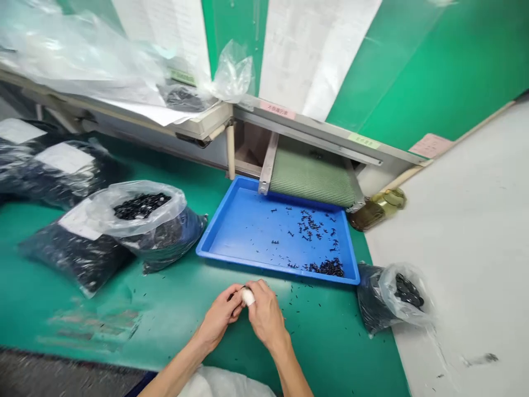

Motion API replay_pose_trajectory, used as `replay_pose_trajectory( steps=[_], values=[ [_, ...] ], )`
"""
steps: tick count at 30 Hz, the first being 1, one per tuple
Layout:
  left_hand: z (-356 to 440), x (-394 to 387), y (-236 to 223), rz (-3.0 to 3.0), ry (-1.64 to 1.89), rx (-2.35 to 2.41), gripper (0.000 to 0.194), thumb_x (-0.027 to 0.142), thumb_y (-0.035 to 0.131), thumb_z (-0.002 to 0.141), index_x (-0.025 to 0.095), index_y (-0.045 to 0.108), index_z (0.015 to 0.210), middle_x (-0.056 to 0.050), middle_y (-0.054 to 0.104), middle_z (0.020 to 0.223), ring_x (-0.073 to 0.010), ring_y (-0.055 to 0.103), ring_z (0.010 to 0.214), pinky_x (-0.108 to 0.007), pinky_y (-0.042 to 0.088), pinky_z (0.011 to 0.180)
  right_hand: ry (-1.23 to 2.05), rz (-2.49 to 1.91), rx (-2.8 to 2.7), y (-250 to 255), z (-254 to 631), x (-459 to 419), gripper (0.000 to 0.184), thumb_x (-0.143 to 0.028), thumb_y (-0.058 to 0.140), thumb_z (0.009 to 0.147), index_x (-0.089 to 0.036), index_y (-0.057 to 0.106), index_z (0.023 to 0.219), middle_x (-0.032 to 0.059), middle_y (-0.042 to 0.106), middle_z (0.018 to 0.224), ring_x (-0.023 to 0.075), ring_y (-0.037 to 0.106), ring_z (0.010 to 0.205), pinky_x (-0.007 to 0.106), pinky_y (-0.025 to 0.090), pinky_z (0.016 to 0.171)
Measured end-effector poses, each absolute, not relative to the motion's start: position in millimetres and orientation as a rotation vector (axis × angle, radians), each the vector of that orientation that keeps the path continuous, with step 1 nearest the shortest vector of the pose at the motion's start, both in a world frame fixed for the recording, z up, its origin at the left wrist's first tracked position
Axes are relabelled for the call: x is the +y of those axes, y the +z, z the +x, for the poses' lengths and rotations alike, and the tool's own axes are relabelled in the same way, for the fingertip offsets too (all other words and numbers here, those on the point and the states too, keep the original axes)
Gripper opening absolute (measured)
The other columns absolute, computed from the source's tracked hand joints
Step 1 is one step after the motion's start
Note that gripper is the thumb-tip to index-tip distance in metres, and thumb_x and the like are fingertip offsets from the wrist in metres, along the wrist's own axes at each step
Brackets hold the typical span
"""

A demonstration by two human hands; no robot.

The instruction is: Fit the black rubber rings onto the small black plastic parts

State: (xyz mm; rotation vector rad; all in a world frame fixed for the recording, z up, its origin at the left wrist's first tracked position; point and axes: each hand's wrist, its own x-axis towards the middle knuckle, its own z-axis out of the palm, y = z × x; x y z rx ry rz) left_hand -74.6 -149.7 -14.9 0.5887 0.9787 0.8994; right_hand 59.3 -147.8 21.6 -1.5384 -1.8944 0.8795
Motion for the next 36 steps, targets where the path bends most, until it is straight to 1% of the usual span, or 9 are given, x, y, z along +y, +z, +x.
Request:
replay_pose_trajectory(
  steps=[4,11,14,17,21,25,29,32,36],
  values=[
    [-76,-144,-17,0.743,0.752,0.995,0.04,0.055,0.057,0.078,0.017,0.054,0.066,0.009,0.027,0.046,-0.0059,0.017,0.042,-0.021,0.011,0.041,1.075,-1.519,-1.903,21,73,-143,0.017,-0.013,0.048,0.077,-0.021,0.058,0.089,-0.0033,0.057,0.071,0.0114,0.051,0.065,0.021,0.039,0.06],
    [-73,-135,-7,1.024,0.678,1.065,0.05,0.06,0.046,0.083,0.016,0.056,0.061,0.005,0.036,0.044,-0.0073,0.026,0.041,-0.023,0.017,0.043,1.107,-1.447,-1.821,24,82,-143,0.016,-0.013,0.046,0.078,-0.02,0.059,0.084,-0.0043,0.057,0.066,0.0102,0.047,0.062,0.022,0.036,0.061],
    [-65,-129,-1,0.985,0.682,1.039,0.045,0.058,0.051,0.081,0.017,0.054,0.062,0.003,0.044,0.048,-0.0069,0.029,0.042,-0.022,0.019,0.042,1.154,-1.429,-1.664,23,82,-140,0.015,-0.017,0.044,0.08,-0.019,0.059,0.08,-0.0038,0.057,0.063,0.0102,0.047,0.059,0.022,0.036,0.058],
    [-54,-123,0,0.816,0.684,0.982,0.04,0.054,0.06,0.077,0.018,0.049,0.064,0.005,0.044,0.046,-0.0048,0.024,0.039,-0.021,0.015,0.039,1.152,-1.488,-1.497,15,85,-135,0.015,-0.019,0.042,0.08,-0.019,0.056,0.078,-0.0039,0.055,0.063,0.0098,0.047,0.058,0.021,0.036,0.055],
    [-37,-113,-3,0.508,0.724,0.872,0.032,0.043,0.067,0.075,0.016,0.05,0.068,0.007,0.043,0.049,-0.0018,0.022,0.038,-0.016,0.01,0.037,1.088,-1.585,-1.324,-1,97,-129,0.024,-0.018,0.034,0.079,-0.018,0.055,0.092,-0.0055,0.051,0.06,0.0088,0.044,0.048,0.02,0.035,0.048],
    [-20,-106,-1,0.273,0.823,0.802,0.016,0.027,0.066,0.077,0.012,0.062,0.083,0.0,0.056,0.062,-0.0044,0.046,0.046,-0.013,0.026,0.036,0.992,-1.651,-1.261,-6,119,-128,0.028,-0.019,0.036,0.079,-0.018,0.056,0.099,-0.003,0.056,0.065,0.0099,0.049,0.051,0.021,0.04,0.051],
    [-3,-101,7,-0.024,0.9,0.701,0.014,0.019,0.058,0.081,0.01,0.065,0.089,-0.008,0.066,0.082,-0.0123,0.063,0.071,-0.018,0.049,0.057,0.889,-1.718,-1.251,-1,140,-130,0.029,-0.02,0.041,0.079,-0.018,0.059,0.102,-0.0006,0.061,0.068,0.0122,0.055,0.056,0.023,0.043,0.055],
    [5,-101,13,-0.151,0.948,0.616,0.021,0.024,0.051,0.087,0.01,0.065,0.093,-0.011,0.068,0.094,-0.0201,0.065,0.091,-0.026,0.054,0.071,0.823,-1.755,-1.287,1,148,-133,0.031,-0.017,0.04,0.079,-0.019,0.06,0.102,0.0007,0.064,0.071,0.013,0.057,0.057,0.023,0.045,0.056],
    [11,-98,17,-0.212,0.969,0.562,0.028,0.03,0.048,0.089,0.009,0.065,0.096,-0.013,0.068,0.098,-0.0238,0.064,0.098,-0.032,0.053,0.08,0.701,-1.741,-1.434,7,147,-136,0.03,-0.013,0.038,0.079,-0.02,0.061,0.098,0.0018,0.066,0.076,0.0139,0.06,0.064,0.025,0.046,0.063]
  ],
)
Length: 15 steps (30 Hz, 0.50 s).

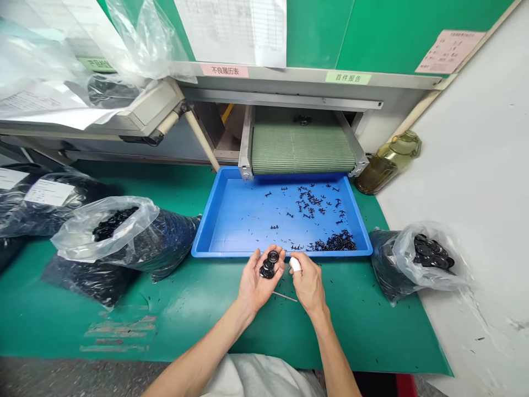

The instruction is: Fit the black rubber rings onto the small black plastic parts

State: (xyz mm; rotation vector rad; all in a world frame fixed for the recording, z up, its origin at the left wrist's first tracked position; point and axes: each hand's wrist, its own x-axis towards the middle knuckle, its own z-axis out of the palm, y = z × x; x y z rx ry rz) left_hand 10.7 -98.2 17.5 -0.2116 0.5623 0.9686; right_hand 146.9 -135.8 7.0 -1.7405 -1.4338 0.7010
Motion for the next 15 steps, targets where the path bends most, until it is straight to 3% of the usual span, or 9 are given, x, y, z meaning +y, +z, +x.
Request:
replay_pose_trajectory(
  steps=[6,15],
  values=[
    [15,-83,22,-0.188,1.068,0.488,0.031,0.035,0.049,0.089,0.01,0.065,0.096,-0.013,0.067,0.099,-0.0237,0.063,0.101,-0.033,0.051,0.085,0.398,-1.788,-1.594,36,134,-128,0.027,-0.028,0.038,0.091,-0.02,0.061,0.104,0.0074,0.066,0.092,0.0184,0.06,0.08,0.028,0.044,0.07],
    [13,-78,26,-0.136,1.17,0.511,0.03,0.039,0.053,0.086,0.013,0.066,0.092,-0.01,0.067,0.097,-0.0212,0.064,0.094,-0.033,0.052,0.081,0.626,-1.613,-1.748,34,95,-127,0.018,-0.024,0.04,0.089,-0.022,0.054,0.078,0.0,0.053,0.078,0.0137,0.05,0.066,0.024,0.038,0.06]
  ],
)
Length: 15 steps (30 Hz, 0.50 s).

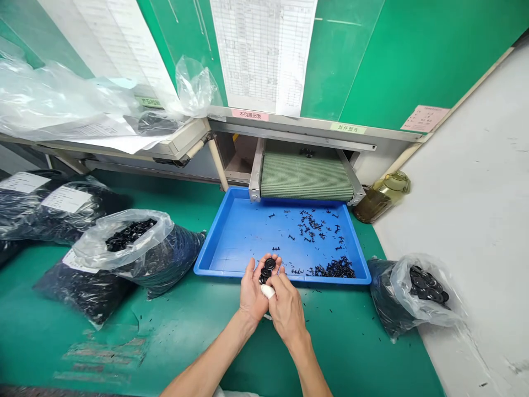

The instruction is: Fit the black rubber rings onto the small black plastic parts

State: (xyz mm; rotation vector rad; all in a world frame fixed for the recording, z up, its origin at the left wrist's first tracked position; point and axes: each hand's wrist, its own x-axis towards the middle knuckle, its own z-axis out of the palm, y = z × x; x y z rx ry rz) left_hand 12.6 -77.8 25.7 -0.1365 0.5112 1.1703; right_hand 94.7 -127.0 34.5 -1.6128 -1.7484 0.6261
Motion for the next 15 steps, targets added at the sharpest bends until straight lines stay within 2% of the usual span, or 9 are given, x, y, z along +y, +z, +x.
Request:
replay_pose_trajectory(
  steps=[6,8,10,12,15],
  values=[
    [8,-80,13,0.068,1.047,0.671,0.018,0.032,0.066,0.076,0.013,0.063,0.076,-0.003,0.063,0.077,-0.0115,0.058,0.067,-0.022,0.046,0.06,0.553,-1.607,-1.872,39,108,-134,0.016,-0.017,0.036,0.09,-0.022,0.046,0.079,-0.0009,0.049,0.079,0.0126,0.045,0.065,0.023,0.034,0.059],
    [6,-86,13,0.242,0.986,0.782,0.022,0.035,0.067,0.075,0.014,0.062,0.076,0.0,0.058,0.07,-0.0073,0.051,0.057,-0.017,0.038,0.048,0.477,-1.63,-1.942,41,114,-134,0.016,-0.012,0.036,0.087,-0.022,0.046,0.08,-0.001,0.049,0.079,0.0124,0.044,0.064,0.024,0.032,0.058],
    [3,-93,16,0.39,0.89,0.826,0.028,0.042,0.067,0.075,0.016,0.059,0.077,0.005,0.049,0.061,-0.004,0.04,0.047,-0.015,0.023,0.039,0.44,-1.623,-2.017,43,118,-134,0.019,-0.007,0.035,0.083,-0.022,0.046,0.081,-0.0012,0.048,0.079,0.0124,0.044,0.063,0.024,0.032,0.058],
    [0,-97,21,0.491,0.792,0.8,0.033,0.046,0.068,0.073,0.016,0.053,0.073,0.008,0.04,0.056,-0.0022,0.03,0.042,-0.015,0.011,0.038,0.455,-1.615,-2.046,44,121,-134,0.02,-0.006,0.035,0.082,-0.022,0.047,0.08,-0.0015,0.048,0.079,0.012,0.044,0.063,0.024,0.032,0.058],
    [-2,-97,26,0.592,0.739,0.791,0.034,0.045,0.069,0.072,0.017,0.049,0.071,0.008,0.04,0.057,-0.002,0.028,0.043,-0.015,0.009,0.039,0.468,-1.672,-1.956,45,122,-136,0.018,-0.009,0.037,0.084,-0.022,0.05,0.081,-0.0012,0.047,0.08,0.0118,0.047,0.064,0.023,0.035,0.058]
  ],
)
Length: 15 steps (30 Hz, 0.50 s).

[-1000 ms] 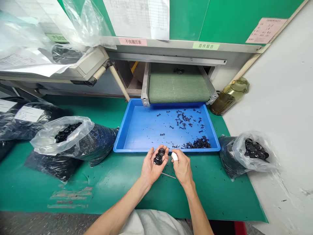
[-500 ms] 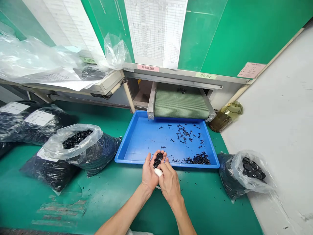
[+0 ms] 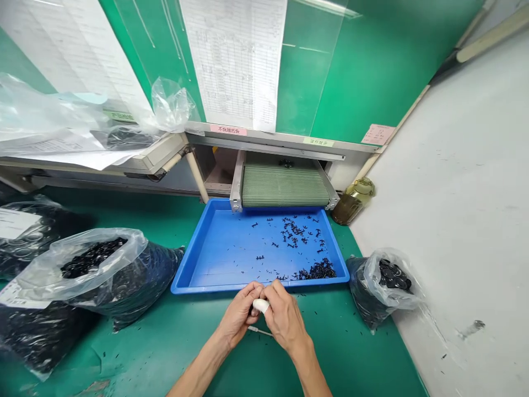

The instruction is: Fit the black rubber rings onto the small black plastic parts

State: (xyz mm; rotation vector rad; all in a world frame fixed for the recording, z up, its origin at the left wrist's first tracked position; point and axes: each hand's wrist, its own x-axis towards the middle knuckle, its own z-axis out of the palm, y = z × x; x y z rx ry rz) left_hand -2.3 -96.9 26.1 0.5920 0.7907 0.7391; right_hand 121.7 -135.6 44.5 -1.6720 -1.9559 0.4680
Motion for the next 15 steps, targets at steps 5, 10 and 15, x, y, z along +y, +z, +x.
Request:
replay_pose_trajectory(
  steps=[5,10,15],
  values=[
    [1,-95,27,0.776,0.748,0.887,0.03,0.047,0.061,0.079,0.019,0.051,0.076,0.008,0.041,0.048,-0.0046,0.031,0.041,-0.016,0.018,0.04,0.439,-1.777,-1.873,45,122,-141,0.028,-0.01,0.036,0.084,-0.022,0.052,0.104,0.0025,0.052,0.091,0.0139,0.052,0.068,0.025,0.038,0.06],
    [6,-97,31,0.941,0.783,0.915,0.028,0.047,0.053,0.084,0.019,0.051,0.08,0.006,0.049,0.052,-0.006,0.036,0.04,-0.018,0.026,0.041,0.527,-1.766,-1.798,45,132,-137,0.026,-0.015,0.037,0.088,-0.022,0.054,0.106,0.0037,0.058,0.092,0.0154,0.056,0.074,0.026,0.043,0.065],
    [12,-97,35,1.013,0.856,0.911,0.024,0.043,0.052,0.087,0.019,0.052,0.082,0.004,0.055,0.057,-0.0071,0.043,0.042,-0.02,0.033,0.046,0.574,-1.683,-1.75,42,140,-130,0.031,-0.014,0.036,0.088,-0.023,0.055,0.111,0.0041,0.063,0.094,0.015,0.06,0.08,0.025,0.045,0.07]
  ],
)
